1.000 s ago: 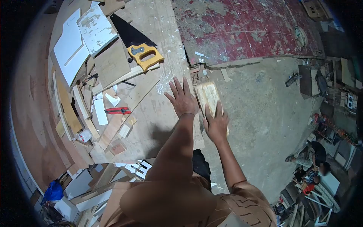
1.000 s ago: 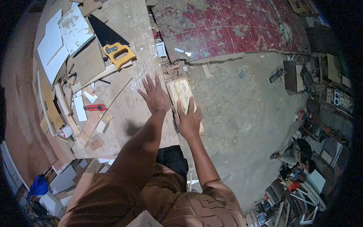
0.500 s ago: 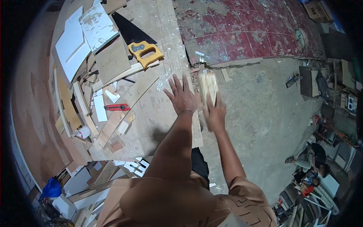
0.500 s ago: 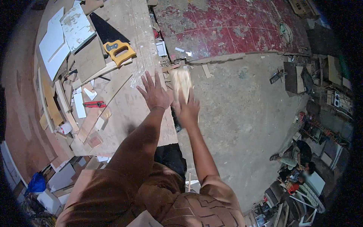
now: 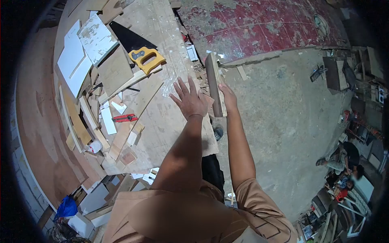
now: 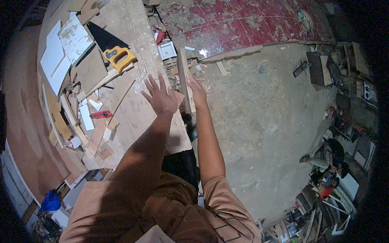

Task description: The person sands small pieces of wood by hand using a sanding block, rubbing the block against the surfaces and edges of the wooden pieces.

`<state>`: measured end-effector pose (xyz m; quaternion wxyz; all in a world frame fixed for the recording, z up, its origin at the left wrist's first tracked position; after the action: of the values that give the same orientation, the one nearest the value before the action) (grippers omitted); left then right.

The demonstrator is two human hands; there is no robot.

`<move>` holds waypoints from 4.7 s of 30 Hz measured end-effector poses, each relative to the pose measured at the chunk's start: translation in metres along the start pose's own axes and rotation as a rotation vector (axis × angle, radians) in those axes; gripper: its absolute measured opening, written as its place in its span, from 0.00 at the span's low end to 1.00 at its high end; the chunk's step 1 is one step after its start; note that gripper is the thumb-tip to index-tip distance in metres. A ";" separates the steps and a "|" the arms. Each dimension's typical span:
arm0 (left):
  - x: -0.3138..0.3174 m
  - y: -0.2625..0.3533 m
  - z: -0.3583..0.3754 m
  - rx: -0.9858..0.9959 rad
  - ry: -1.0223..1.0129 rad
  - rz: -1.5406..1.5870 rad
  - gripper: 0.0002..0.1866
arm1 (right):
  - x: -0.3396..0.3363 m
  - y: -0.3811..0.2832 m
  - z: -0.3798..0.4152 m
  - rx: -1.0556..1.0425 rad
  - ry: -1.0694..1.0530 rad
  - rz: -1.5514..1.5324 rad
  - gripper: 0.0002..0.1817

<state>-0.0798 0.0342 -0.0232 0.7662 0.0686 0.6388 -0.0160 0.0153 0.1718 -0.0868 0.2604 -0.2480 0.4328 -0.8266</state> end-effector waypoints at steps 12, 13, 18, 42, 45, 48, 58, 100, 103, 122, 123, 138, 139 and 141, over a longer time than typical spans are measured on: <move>0.000 0.001 -0.001 0.012 -0.003 0.021 0.40 | -0.002 0.024 0.040 -0.243 -0.298 -0.040 0.32; 0.001 0.000 0.000 0.014 -0.013 0.012 0.40 | 0.010 0.014 0.036 -0.239 -0.300 -0.045 0.32; 0.001 0.001 -0.001 0.009 -0.019 -0.008 0.40 | 0.008 -0.042 -0.017 -0.446 0.162 -0.060 0.31; 0.002 0.001 -0.001 0.017 -0.031 0.007 0.40 | 0.016 -0.046 -0.021 -0.464 0.076 0.064 0.30; 0.003 0.001 -0.001 0.015 -0.034 -0.008 0.39 | 0.006 -0.039 -0.002 -0.450 0.101 0.237 0.30; 0.000 0.001 -0.002 -0.003 -0.060 -0.028 0.39 | 0.014 -0.031 0.034 -0.487 -0.110 0.286 0.30; -0.001 0.004 -0.003 -0.013 -0.154 -0.060 0.39 | -0.021 -0.023 0.065 -0.179 -0.605 0.462 0.27; -0.005 0.002 -0.004 -0.034 -0.140 -0.062 0.45 | 0.029 0.014 -0.009 0.150 -0.540 0.712 0.24; -0.004 0.002 -0.004 -0.033 -0.153 -0.081 0.43 | 0.024 -0.008 0.002 -0.067 -0.345 0.349 0.27; -0.010 0.003 -0.004 -0.050 -0.224 -0.036 0.41 | 0.016 -0.011 0.007 -0.181 -0.107 0.219 0.31; -0.006 0.002 -0.003 -0.051 -0.229 -0.030 0.41 | 0.011 -0.012 0.017 -0.179 -0.107 0.226 0.31; -0.004 0.002 -0.006 -0.040 -0.269 0.013 0.42 | -0.011 -0.057 0.056 -0.098 -0.684 0.744 0.27; -0.004 0.000 -0.005 -0.040 -0.255 0.040 0.42 | 0.000 -0.058 0.047 -0.072 -0.751 0.781 0.27; -0.003 -0.001 -0.005 -0.037 -0.234 0.032 0.42 | 0.021 -0.062 0.024 0.085 -0.798 0.922 0.26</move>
<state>-0.0851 0.0337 -0.0213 0.8367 0.0623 0.5441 0.0002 0.0018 0.1747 -0.0188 0.7430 -0.3153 0.3313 -0.4887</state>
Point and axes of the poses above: each hand's wrist, its own z-axis away from the middle knuckle, its own x-axis out of the palm, y = z × x, the point moved 10 cm from there along -z, towards the middle knuckle, and after that the axes turned 11 degrees about -x, right-handed, at the moved point
